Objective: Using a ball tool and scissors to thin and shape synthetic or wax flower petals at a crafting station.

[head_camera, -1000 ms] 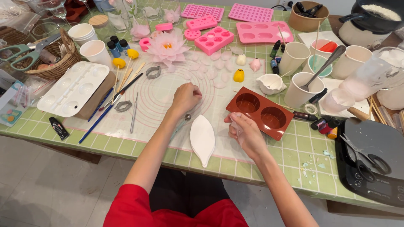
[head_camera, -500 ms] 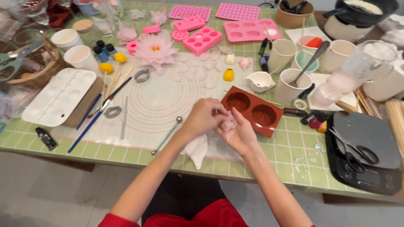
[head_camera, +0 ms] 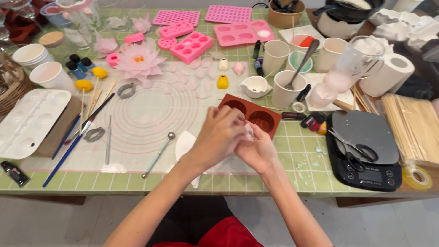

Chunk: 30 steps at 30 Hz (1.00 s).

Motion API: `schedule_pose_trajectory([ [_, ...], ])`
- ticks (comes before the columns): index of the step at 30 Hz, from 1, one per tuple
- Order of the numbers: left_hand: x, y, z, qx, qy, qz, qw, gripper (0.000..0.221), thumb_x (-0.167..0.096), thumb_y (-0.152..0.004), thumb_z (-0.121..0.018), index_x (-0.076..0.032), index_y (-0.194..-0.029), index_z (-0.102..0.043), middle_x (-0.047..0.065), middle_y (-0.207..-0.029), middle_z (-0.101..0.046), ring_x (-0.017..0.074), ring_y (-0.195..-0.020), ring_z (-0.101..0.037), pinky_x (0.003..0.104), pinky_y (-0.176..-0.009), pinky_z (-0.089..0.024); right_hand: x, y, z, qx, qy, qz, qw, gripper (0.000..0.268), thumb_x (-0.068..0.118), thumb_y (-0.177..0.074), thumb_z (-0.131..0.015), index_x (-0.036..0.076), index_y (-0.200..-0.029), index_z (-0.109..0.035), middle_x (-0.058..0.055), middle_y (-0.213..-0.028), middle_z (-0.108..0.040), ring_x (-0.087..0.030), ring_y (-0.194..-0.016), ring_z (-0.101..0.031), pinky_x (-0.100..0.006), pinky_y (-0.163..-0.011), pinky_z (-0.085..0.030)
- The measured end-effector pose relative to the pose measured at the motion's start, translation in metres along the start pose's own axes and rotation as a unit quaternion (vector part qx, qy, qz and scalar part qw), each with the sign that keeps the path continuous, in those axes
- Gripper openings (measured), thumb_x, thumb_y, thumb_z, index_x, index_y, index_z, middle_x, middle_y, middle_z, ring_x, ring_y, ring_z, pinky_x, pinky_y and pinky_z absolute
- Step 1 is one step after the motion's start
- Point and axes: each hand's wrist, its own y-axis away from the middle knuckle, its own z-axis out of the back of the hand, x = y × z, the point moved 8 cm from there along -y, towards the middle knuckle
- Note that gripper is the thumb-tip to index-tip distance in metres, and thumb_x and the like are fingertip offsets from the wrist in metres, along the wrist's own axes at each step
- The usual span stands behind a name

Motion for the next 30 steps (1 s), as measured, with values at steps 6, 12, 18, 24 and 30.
schedule_pose_trajectory([
  [6,-0.007,-0.008,-0.01,-0.068,-0.016,-0.016,0.997,0.037,-0.018,-0.075,-0.076,-0.007,-0.11,-0.071,0.006,-0.115,-0.067,0.0249,-0.113,-0.058,0.048,-0.1,-0.038,0.017,0.019,-0.017,0.06,-0.044,0.007,0.997,0.042,0.039,-0.113,-0.039,0.005,-0.122,-0.06,-0.003,-0.105,-0.068,-0.014,-0.084,-0.059,-0.029,-0.083,-0.049],
  [12,-0.022,-0.01,-0.011,-0.105,0.016,-0.025,0.994,0.02,-0.006,-0.077,-0.072,-0.009,-0.097,-0.07,0.002,-0.111,-0.067,0.0232,-0.119,-0.058,0.049,-0.106,-0.036,0.031,0.039,-0.042,0.0,0.104,0.023,0.994,0.048,0.045,-0.11,-0.037,0.006,-0.127,-0.059,-0.006,-0.114,-0.067,-0.018,-0.104,-0.065,-0.04,-0.101,-0.05],
  [18,0.005,-0.018,-0.027,-0.107,0.051,0.058,0.991,0.007,-0.004,-0.08,-0.072,-0.007,-0.087,-0.07,0.004,-0.101,-0.064,0.0228,-0.108,-0.058,0.046,-0.098,-0.037,0.052,0.051,-0.024,-0.047,0.321,0.086,0.942,0.041,0.024,-0.107,-0.047,-0.003,-0.136,-0.057,-0.016,-0.127,-0.068,-0.026,-0.115,-0.067,-0.043,-0.106,-0.05],
  [24,0.002,-0.024,-0.032,-0.018,0.133,0.042,0.99,0.022,-0.017,-0.081,-0.079,-0.006,-0.1,-0.073,0.006,-0.105,-0.066,0.0236,-0.105,-0.059,0.042,-0.094,-0.039,0.084,0.054,0.004,-0.059,0.359,0.146,0.92,0.034,0.01,-0.106,-0.054,-0.008,-0.134,-0.06,-0.017,-0.121,-0.071,-0.025,-0.107,-0.07,-0.04,-0.101,-0.053],
  [30,0.082,0.012,-0.024,-0.036,0.305,0.186,0.933,0.039,-0.007,-0.083,-0.08,-0.007,-0.122,-0.072,0.007,-0.113,-0.074,0.0166,-0.097,-0.071,0.033,-0.087,-0.057,0.174,0.075,-0.044,-0.18,0.593,0.304,0.724,0.044,0.01,-0.1,-0.067,-0.004,-0.141,-0.058,-0.012,-0.112,-0.076,-0.018,-0.101,-0.072,-0.03,-0.09,-0.056],
])
